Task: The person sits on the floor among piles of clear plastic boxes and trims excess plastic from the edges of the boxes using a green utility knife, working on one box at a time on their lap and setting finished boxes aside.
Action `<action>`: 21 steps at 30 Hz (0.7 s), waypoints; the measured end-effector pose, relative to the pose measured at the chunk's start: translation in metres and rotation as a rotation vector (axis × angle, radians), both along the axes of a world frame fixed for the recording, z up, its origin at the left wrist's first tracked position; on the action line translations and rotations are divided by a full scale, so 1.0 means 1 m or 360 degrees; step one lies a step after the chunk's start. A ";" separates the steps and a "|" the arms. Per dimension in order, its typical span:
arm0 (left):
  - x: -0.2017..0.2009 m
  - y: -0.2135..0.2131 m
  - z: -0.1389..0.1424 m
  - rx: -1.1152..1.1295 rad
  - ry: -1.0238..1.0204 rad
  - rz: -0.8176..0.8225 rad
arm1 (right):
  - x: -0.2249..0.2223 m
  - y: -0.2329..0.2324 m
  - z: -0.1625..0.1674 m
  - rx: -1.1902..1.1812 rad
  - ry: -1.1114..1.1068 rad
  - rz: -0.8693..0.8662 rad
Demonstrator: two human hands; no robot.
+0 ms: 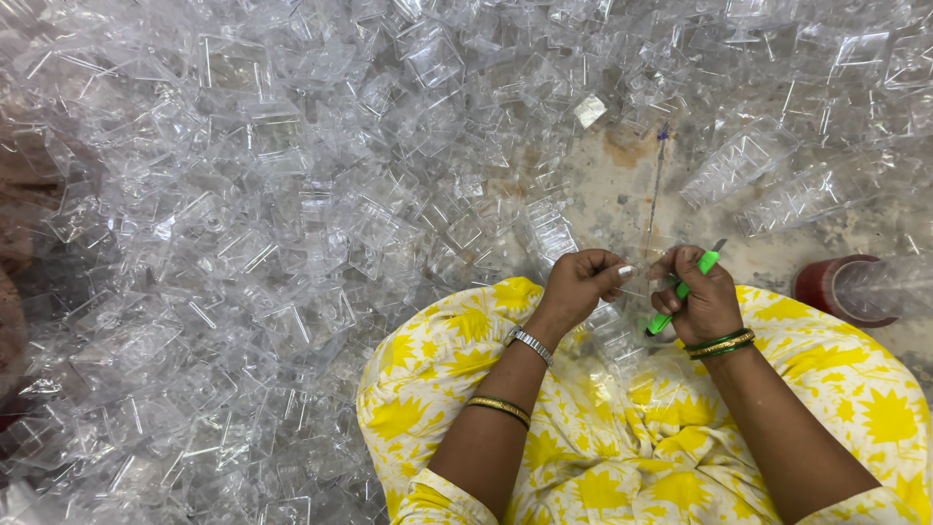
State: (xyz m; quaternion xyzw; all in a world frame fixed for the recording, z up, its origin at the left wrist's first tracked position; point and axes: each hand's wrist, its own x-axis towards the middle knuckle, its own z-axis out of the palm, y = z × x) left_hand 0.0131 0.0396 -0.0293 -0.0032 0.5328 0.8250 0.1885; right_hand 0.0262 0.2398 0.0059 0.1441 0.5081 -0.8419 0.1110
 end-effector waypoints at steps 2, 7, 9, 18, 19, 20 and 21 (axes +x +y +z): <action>-0.001 0.002 -0.003 0.0036 -0.0060 0.0040 | 0.000 0.000 -0.001 -0.0001 -0.0002 0.0004; -0.001 0.002 -0.012 0.0125 -0.0058 0.0023 | -0.002 0.002 -0.004 -0.0093 0.0008 0.0003; -0.001 0.002 -0.016 0.0132 -0.0042 0.0016 | -0.003 0.001 -0.002 -0.0049 -0.0008 -0.0003; -0.005 -0.015 -0.027 0.0170 0.0087 0.0002 | 0.009 -0.007 0.029 0.0107 0.0061 0.0025; -0.005 -0.019 -0.022 0.0032 0.0046 0.0011 | 0.013 -0.008 0.034 0.0122 0.0082 0.0027; -0.005 -0.023 -0.016 -0.0113 0.0022 0.0027 | 0.017 -0.009 0.039 0.0151 0.0101 0.0022; -0.002 -0.024 -0.009 -0.0184 0.0008 0.0006 | 0.019 -0.009 0.043 0.0182 0.0129 0.0027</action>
